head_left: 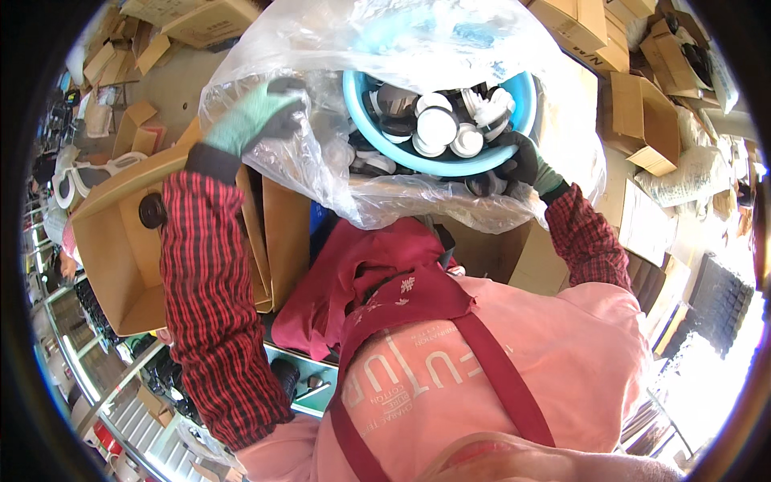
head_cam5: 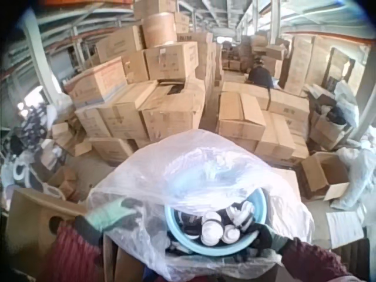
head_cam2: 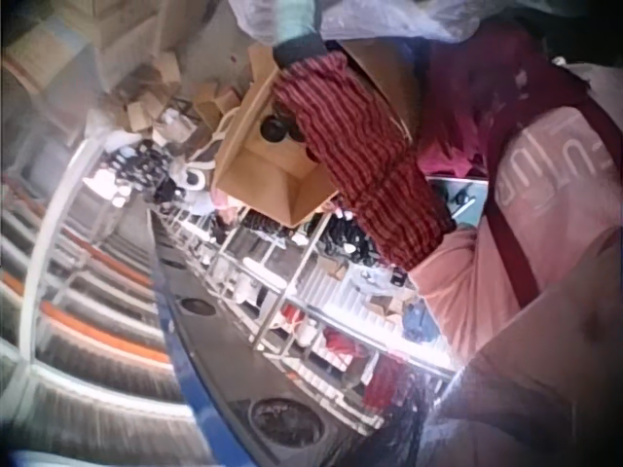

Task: The person assembles black electric kettles at a workstation. They pick up kettle bodies, attach lids, and place the assembled units on a green table. The person also handles white kettle lids from a blue basin and places them into a cardboard box.

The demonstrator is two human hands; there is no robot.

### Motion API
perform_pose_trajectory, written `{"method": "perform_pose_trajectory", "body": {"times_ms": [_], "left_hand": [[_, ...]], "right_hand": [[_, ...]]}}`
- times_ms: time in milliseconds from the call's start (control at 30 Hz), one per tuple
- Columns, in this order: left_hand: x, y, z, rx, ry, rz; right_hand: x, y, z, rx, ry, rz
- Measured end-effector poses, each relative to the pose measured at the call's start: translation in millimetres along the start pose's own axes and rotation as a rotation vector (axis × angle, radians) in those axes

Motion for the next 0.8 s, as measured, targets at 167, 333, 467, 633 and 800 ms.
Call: {"method": "perform_pose_trajectory", "body": {"times_ms": [167, 333, 467, 633, 800], "left_hand": [[30.5, 28.5, -36.0, 0.062, 0.025, 0.115], [82.4, -6.8, -77.4, -0.173, 0.157, 0.020], [142.1, 3.1, -112.0, -0.311, 0.516, -0.265], [174.8, 107.0, -159.3, -0.761, 0.334, -0.264], [193.4, 202.7, -217.6, -1.150, 0.598, -0.513]], "right_hand": [[39.3, 42.8, -59.5, -0.098, 0.526, 0.262], [31.1, 93.8, -74.3, -0.167, 0.031, -0.042], [17.4, 117.3, -113.0, -0.251, 0.149, -0.077], [-6.4, 113.1, -117.7, -0.034, 0.197, -0.193], [-8.3, 79.5, -154.6, -0.020, 0.341, -0.282]]}}
Point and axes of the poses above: each hand's wrist, its own y-axis away from the middle knuckle, its own z-axis out of the back of the hand, x = y × z, the point moved 4 cm from there along -y, towards the middle knuckle, and after that the axes turned 11 degrees about x, right-handed, at the moved point
